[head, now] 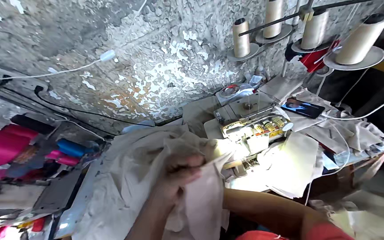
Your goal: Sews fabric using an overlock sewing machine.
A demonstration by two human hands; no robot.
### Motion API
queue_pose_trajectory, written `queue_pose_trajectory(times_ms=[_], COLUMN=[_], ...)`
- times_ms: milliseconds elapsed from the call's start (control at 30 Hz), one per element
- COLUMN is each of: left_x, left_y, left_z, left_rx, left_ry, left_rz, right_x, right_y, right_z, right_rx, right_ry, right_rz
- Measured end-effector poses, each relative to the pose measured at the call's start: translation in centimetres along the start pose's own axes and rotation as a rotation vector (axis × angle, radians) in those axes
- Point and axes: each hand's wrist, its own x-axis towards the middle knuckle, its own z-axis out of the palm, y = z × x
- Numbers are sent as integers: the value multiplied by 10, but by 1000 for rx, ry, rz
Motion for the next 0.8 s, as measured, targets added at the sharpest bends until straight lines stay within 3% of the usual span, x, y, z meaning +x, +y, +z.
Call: queue_pose_trajectory(times_ms=[100, 167, 267, 333, 400, 500, 567, 633, 700, 800], left_x=[-5, -3, 6, 12, 14, 10, 6, 7, 9, 16], left_y=[2, -4, -9, -12, -14, -11, -10, -7, -7, -9], left_z=[-16, -18, -4, 6, 14, 3, -7, -14, -20, -23], left_rx=[-4, -17, -42, -21, -15, -45, -99, -92, -95, -85], left_ry=[152, 80, -139, -290, -329, -217, -102, -69, -104, -169], left_rz=[-13, 38, 115, 151, 181, 159, 113, 104, 120, 149], right_x=[28, 21, -2, -7, -12, -2, 9, 14, 13, 1], right_y=[57, 82, 74, 47, 24, 28, 36, 56, 85, 100], right_z=[8, -7, -37, -50, -43, -19, -11, -4, -4, -31], right_rx=[-189, -137, -98, -213, -278, -117, -186, -267, -199, -67], right_ry=[127, 295, 491, 372, 318, 278, 196, 371, 730, 1067], right_rz=[-255, -193, -36, 73, 35, -115, -238, -407, -543, -503])
